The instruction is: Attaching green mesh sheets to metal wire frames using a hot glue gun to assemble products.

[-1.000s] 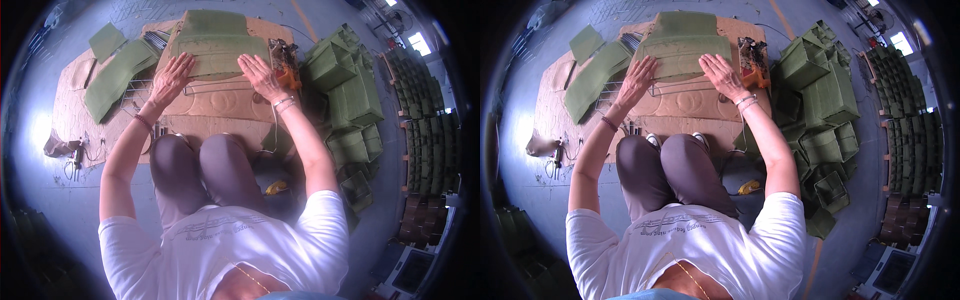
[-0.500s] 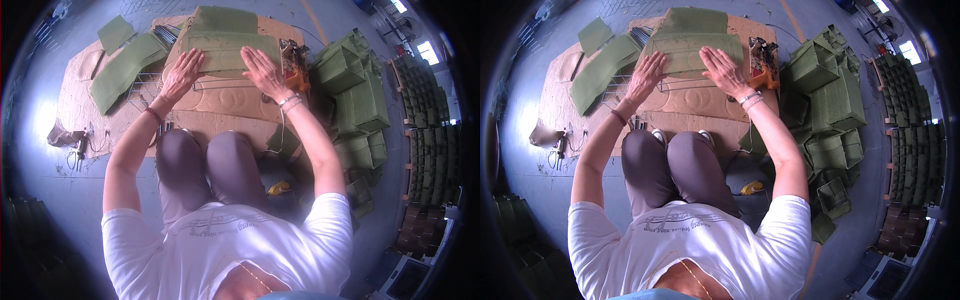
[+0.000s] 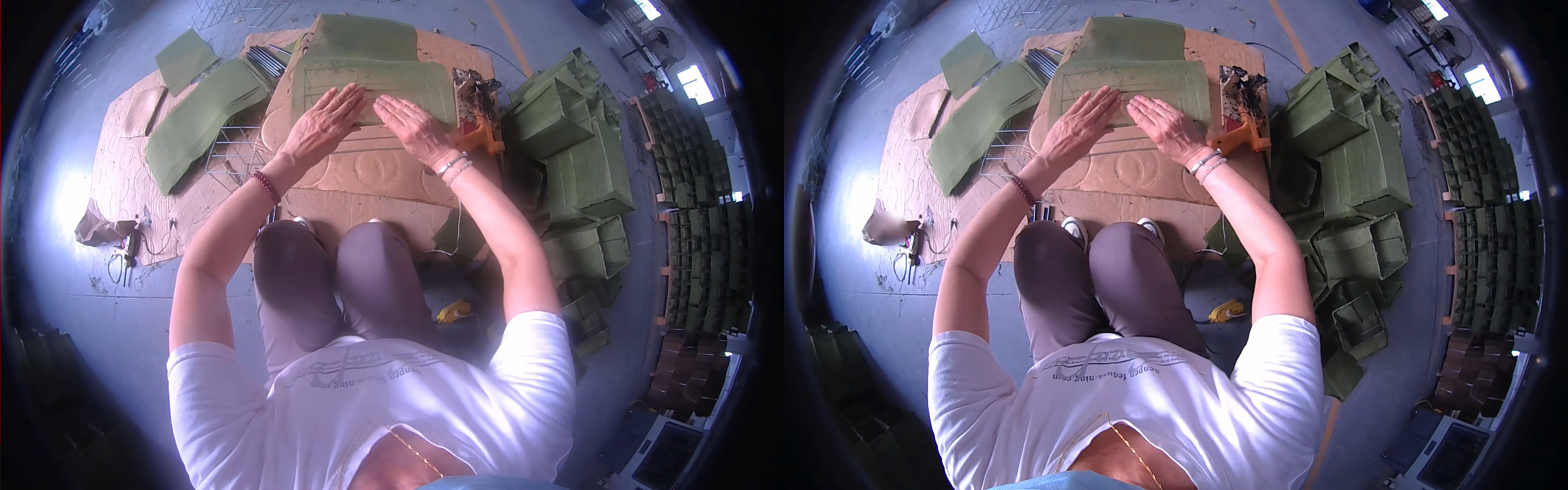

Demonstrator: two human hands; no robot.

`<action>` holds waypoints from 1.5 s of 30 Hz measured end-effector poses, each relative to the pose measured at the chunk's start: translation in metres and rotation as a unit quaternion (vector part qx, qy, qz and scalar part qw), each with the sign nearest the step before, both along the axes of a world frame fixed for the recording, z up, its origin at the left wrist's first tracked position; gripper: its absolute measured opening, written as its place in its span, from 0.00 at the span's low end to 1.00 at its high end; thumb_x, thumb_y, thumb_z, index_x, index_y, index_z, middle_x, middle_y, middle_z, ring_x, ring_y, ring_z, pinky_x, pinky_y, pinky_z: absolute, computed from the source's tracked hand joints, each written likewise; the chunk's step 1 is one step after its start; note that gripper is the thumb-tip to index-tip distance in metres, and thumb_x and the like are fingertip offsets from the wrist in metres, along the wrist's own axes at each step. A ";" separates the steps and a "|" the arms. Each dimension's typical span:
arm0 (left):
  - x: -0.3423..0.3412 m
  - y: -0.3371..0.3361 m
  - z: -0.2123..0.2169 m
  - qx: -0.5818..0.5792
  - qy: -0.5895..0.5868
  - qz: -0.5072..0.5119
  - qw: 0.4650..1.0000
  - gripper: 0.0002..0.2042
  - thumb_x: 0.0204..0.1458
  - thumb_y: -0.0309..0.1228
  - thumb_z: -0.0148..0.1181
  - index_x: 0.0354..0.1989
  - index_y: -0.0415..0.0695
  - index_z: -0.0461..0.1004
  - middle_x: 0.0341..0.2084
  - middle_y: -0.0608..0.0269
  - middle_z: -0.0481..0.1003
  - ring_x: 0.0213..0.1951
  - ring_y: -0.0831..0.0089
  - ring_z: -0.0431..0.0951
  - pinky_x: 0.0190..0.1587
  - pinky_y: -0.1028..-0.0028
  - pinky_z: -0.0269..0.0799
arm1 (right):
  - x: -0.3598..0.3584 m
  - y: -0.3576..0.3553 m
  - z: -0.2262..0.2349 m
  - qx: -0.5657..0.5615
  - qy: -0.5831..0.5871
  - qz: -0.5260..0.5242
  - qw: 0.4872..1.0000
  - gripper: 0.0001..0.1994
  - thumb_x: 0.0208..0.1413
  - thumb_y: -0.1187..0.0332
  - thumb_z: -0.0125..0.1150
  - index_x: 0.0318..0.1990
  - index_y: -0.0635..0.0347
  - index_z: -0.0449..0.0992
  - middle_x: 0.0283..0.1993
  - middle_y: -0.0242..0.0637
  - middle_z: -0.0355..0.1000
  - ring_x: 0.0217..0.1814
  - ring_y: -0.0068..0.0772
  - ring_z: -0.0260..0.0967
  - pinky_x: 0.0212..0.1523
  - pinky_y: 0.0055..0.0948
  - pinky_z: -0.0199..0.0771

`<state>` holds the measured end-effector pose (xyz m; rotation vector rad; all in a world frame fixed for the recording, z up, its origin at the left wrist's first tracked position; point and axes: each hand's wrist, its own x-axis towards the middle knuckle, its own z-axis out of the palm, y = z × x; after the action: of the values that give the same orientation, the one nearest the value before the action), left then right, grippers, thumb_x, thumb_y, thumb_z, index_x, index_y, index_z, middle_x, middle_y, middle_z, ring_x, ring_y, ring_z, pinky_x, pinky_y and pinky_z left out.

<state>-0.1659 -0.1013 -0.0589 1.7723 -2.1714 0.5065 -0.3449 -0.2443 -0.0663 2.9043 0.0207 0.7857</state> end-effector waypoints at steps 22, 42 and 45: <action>0.008 0.013 -0.002 -0.033 -0.013 0.035 0.999 0.28 0.50 0.39 0.52 0.57 0.37 0.57 0.58 0.56 0.57 0.63 0.65 0.51 0.63 0.62 0.47 | -0.035 -0.030 -0.003 -0.063 0.004 -0.065 0.996 0.27 0.50 0.63 0.55 0.57 0.65 0.58 0.60 0.44 0.57 0.64 0.38 0.53 0.63 0.39 0.51; 0.008 0.014 0.012 -0.025 -0.005 0.035 0.999 0.35 0.48 0.47 0.51 0.59 0.36 0.52 0.59 0.54 0.55 0.63 0.63 0.50 0.63 0.63 0.46 | 0.015 0.013 0.008 -0.027 -0.011 -0.058 0.998 0.30 0.52 0.59 0.52 0.60 0.63 0.56 0.62 0.41 0.56 0.65 0.37 0.50 0.64 0.41 0.48; 0.005 0.009 0.020 -0.044 0.002 0.030 0.999 0.38 0.46 0.49 0.52 0.60 0.37 0.50 0.60 0.54 0.54 0.63 0.63 0.50 0.63 0.63 0.46 | 0.025 0.024 0.013 0.000 -0.027 -0.023 0.999 0.31 0.50 0.58 0.54 0.59 0.66 0.56 0.61 0.44 0.55 0.66 0.40 0.49 0.64 0.41 0.46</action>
<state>-0.1604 -0.0923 -0.0384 1.7939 -2.0660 0.6028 -0.3201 -0.2200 -0.0536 2.8719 -0.0524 0.8559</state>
